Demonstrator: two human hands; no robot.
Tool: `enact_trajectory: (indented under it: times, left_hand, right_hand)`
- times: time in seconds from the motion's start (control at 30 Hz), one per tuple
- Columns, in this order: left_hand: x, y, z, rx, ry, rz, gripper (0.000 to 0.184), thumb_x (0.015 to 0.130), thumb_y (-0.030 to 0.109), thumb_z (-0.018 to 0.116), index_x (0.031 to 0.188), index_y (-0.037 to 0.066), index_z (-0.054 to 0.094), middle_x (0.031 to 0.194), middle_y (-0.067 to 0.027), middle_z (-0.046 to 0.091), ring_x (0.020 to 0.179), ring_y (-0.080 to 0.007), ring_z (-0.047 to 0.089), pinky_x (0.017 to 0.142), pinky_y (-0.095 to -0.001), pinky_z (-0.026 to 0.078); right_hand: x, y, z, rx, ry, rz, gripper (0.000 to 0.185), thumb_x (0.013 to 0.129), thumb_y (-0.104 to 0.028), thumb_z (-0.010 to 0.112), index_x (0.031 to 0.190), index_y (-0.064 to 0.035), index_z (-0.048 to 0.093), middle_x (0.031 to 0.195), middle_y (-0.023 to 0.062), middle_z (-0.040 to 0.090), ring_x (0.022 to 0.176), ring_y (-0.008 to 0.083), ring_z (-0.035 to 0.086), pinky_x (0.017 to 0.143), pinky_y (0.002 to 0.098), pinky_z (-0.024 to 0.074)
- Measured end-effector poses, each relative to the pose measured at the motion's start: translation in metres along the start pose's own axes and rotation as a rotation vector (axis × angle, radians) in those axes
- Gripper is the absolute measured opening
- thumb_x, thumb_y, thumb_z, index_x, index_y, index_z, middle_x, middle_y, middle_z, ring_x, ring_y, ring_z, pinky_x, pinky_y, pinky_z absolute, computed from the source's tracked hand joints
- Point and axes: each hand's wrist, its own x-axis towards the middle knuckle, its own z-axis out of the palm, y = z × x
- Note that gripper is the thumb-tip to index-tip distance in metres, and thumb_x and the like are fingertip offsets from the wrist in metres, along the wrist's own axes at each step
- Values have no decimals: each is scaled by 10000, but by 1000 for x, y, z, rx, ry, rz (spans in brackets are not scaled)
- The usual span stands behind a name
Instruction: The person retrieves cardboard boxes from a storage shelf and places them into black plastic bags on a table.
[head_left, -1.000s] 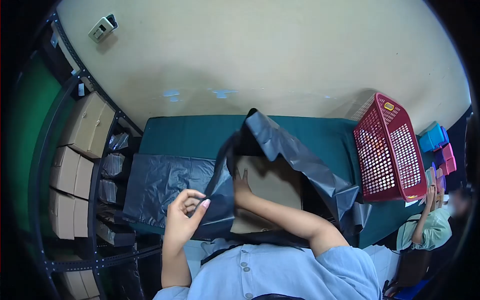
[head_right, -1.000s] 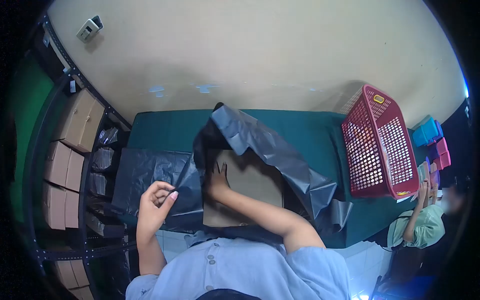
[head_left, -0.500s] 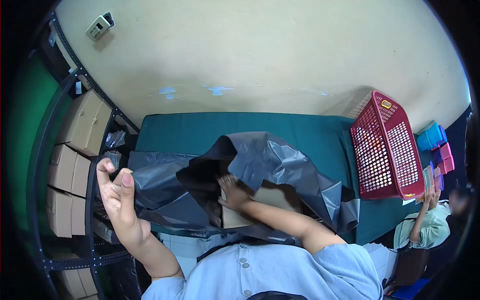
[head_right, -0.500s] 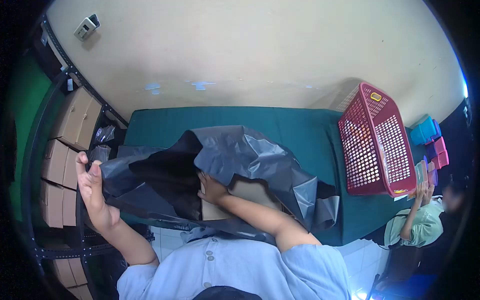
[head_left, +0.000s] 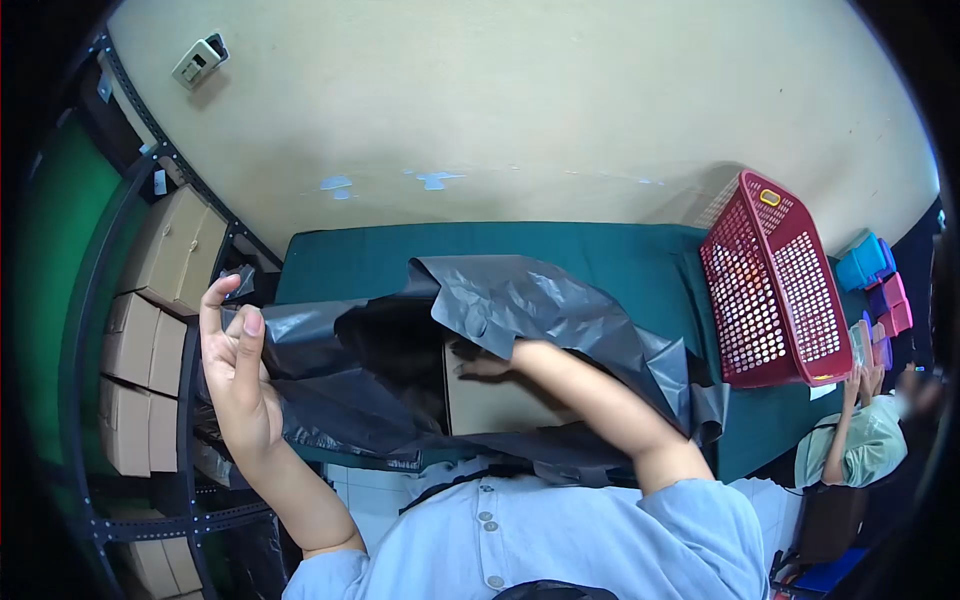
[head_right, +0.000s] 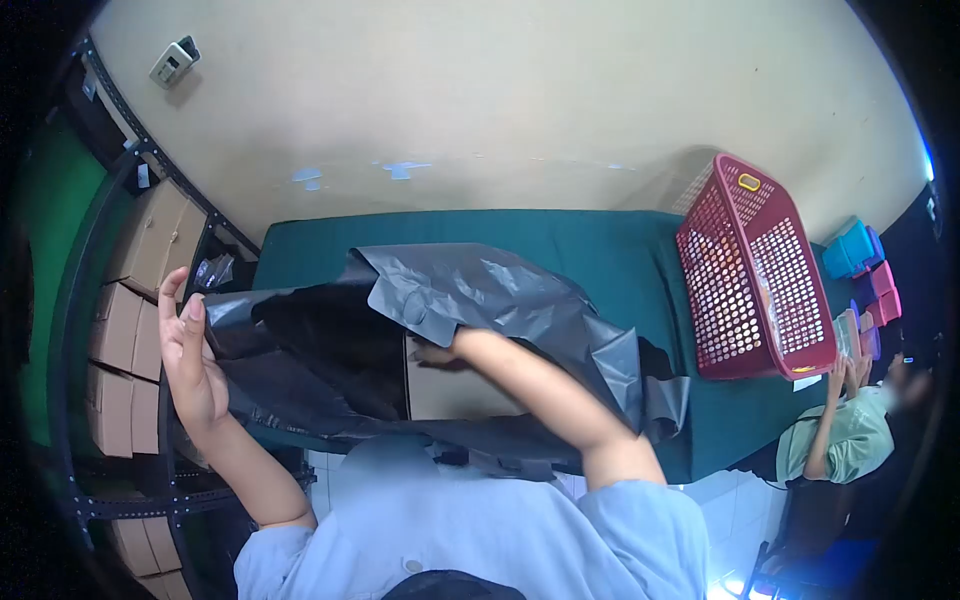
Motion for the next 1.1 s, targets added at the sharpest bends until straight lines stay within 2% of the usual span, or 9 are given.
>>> enact_trajectory:
  times: [0.07, 0.1, 0.23, 0.3, 0.5, 0.63, 0.73, 0.83, 1.1]
  left_hand:
    - [-6, 0, -4, -5, -12, -10, 427, 897, 79, 529, 1272, 6, 338, 945, -31, 537, 857, -60, 523, 821, -204, 395]
    - [-10, 0, -6, 36, -38, -1, 429, 897, 77, 527, 1273, 6, 334, 936, -31, 544, 853, -60, 527, 823, -202, 399]
    - [-18, 7, 8, 15, -95, 4, 448, 876, 43, 543, 1273, 8, 337, 960, -52, 576, 899, -73, 545, 848, -204, 409]
    - [-20, 9, 16, 0, -110, 2, 472, 855, 13, 562, 1275, 11, 346, 990, -70, 586, 934, -90, 551, 872, -212, 401]
    - [-21, 5, 21, -13, -67, 47, 492, 839, 5, 577, 1278, 8, 356, 1043, -90, 568, 953, -106, 546, 885, -224, 399]
    - [-22, -1, 16, 4, -29, 65, 514, 830, 10, 594, 1283, 9, 352, 1065, -98, 553, 973, -106, 537, 895, -228, 395]
    - [-17, -2, 14, -2, 20, 98, 518, 829, 18, 599, 1285, 9, 353, 1050, -93, 554, 957, -101, 536, 887, -223, 394]
    - [-10, 0, 13, 23, 78, 93, 509, 835, 40, 601, 1282, 9, 361, 1038, -89, 548, 936, -92, 533, 868, -211, 393]
    - [-12, 6, 26, -33, 84, 108, 457, 831, 25, 605, 1244, 15, 410, 999, -73, 556, 912, -87, 542, 845, -201, 405]
  right_hand:
    - [-26, 18, -46, 330, 137, -245, 483, 772, -365, 687, 1144, -91, 545, 1140, 136, 560, 1036, 277, 547, 920, 362, 407]
    - [-40, 13, -89, 373, -110, -42, 705, 768, -492, 624, 1322, -111, 411, 1372, 187, 362, 1270, 331, 333, 1061, 361, 250]
    - [-88, 51, -167, 230, 65, 481, 479, 755, -391, 696, 1110, -94, 575, 1096, 148, 602, 942, 279, 572, 848, 322, 436]
    - [-100, 69, -157, -324, 367, 632, 664, 749, -339, 689, 1317, -144, 408, 1373, 124, 386, 1243, 315, 390, 993, 428, 359]
    - [-130, -14, -155, 134, 183, 389, 573, 825, -359, 600, 1259, -12, 459, 1287, 206, 462, 1172, 337, 464, 979, 367, 380]
    - [-157, -51, -105, 402, -191, 58, 956, 693, -510, 695, 1399, -54, 241, 1244, 252, 482, 1090, 371, 524, 947, 383, 402]
    - [-176, -64, -91, 181, -144, 202, 352, 732, -189, 662, 1037, -19, 618, 831, 173, 641, 816, 328, 611, 785, 387, 449]
    - [-210, -103, -136, 79, 155, 143, 187, 654, -83, 666, 840, -70, 674, 704, 86, 611, 723, 255, 591, 747, 354, 467]
    - [-232, -126, -122, 221, -79, 62, 197, 793, -134, 564, 916, -15, 662, 813, 123, 653, 741, 288, 609, 727, 351, 485]
